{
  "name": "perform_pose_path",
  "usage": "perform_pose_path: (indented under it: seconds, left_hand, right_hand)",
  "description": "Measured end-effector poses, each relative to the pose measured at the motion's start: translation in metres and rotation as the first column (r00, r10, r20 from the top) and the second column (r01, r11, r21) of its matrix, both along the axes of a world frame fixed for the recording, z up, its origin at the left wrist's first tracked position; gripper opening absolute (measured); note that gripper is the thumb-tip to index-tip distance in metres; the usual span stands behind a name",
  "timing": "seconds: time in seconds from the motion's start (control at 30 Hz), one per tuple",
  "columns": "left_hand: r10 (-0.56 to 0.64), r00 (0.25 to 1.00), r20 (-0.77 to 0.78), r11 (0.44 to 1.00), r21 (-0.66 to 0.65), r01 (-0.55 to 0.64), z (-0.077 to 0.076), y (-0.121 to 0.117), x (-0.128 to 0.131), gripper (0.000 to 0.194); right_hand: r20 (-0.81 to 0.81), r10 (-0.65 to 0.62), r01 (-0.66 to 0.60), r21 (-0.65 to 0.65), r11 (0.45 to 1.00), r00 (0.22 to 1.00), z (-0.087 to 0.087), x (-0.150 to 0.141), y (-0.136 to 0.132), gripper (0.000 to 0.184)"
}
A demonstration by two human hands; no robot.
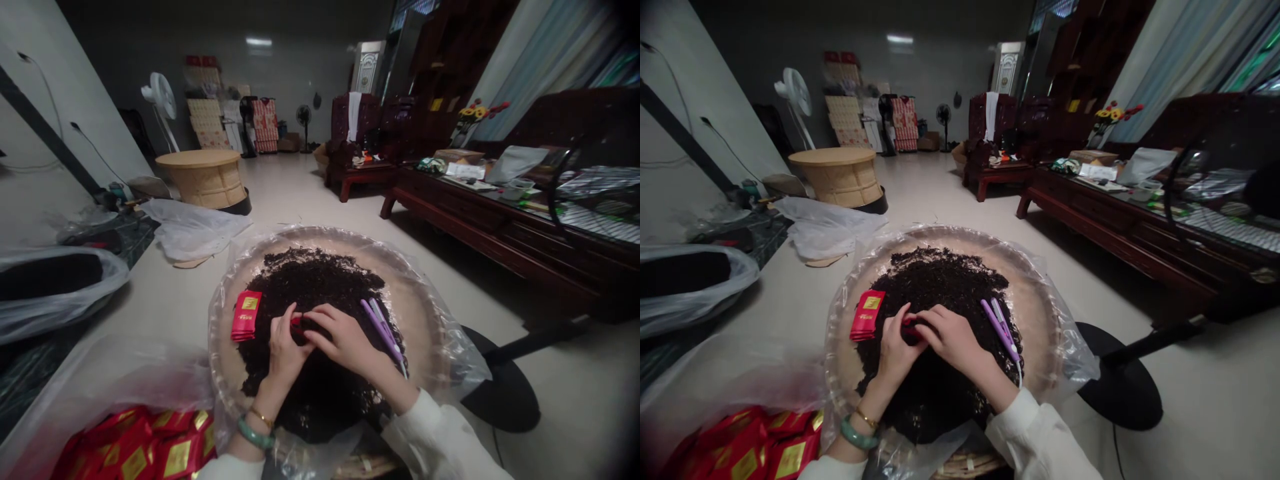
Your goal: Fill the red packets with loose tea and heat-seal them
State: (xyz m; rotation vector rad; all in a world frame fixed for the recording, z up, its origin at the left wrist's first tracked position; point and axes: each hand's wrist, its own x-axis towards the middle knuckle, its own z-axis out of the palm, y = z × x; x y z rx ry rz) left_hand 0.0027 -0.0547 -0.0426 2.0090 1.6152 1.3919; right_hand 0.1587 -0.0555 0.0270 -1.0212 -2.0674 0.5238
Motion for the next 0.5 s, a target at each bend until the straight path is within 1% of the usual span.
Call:
perform_pose_path:
  seconds: [0.1,0.2,0.27,0.33,0.37,0.4,0.43,0.5]
  left_hand:
    - [0.023,0.999,-0.037,0.999,-0.026,-0.024,0.003,0.0,0.001,0.068]
    - [-0.013,0.999,-0.052,0.992,-0.128,0.006,0.006,0.0,0.0,0.067]
    - [-0.058,0.998,-0.003,0.975,-0.216,0.056,0.007,0.0,-0.002,0.064]
    - [-0.084,0.994,0.064,0.954,-0.284,0.099,0.009,-0.001,-0.003,0.063]
    - [-0.082,0.992,0.092,0.947,-0.304,0.106,0.009,-0.002,-0.003,0.063]
    - [-0.078,0.99,0.114,0.942,-0.317,0.11,0.009,-0.002,-0.003,0.064]
    - [-0.076,0.988,0.135,0.938,-0.327,0.117,0.01,-0.003,-0.002,0.064]
    - [-0.078,0.981,0.176,0.929,-0.345,0.136,0.011,-0.003,0.0,0.064]
  right_hand:
    - [-0.072,-0.048,0.043,-0.077,0.996,0.996,-0.004,0.0,0.008,0.021]
    - [-0.198,-0.078,0.049,-0.146,0.988,0.977,-0.008,0.002,0.016,0.014]
    - [-0.313,-0.146,0.09,-0.189,0.978,0.938,-0.009,0.004,0.02,0.012]
    - [-0.402,-0.259,0.19,-0.205,0.96,0.878,-0.007,0.006,0.02,0.008]
    - [-0.423,-0.297,0.234,-0.196,0.952,0.856,-0.006,0.007,0.02,0.009]
    - [-0.425,-0.3,0.247,-0.175,0.953,0.854,-0.004,0.007,0.018,0.014]
    - [-0.404,-0.264,0.223,-0.146,0.964,0.876,-0.003,0.006,0.017,0.018]
    - [-0.302,-0.12,0.094,-0.098,0.991,0.946,-0.003,0.004,0.014,0.023]
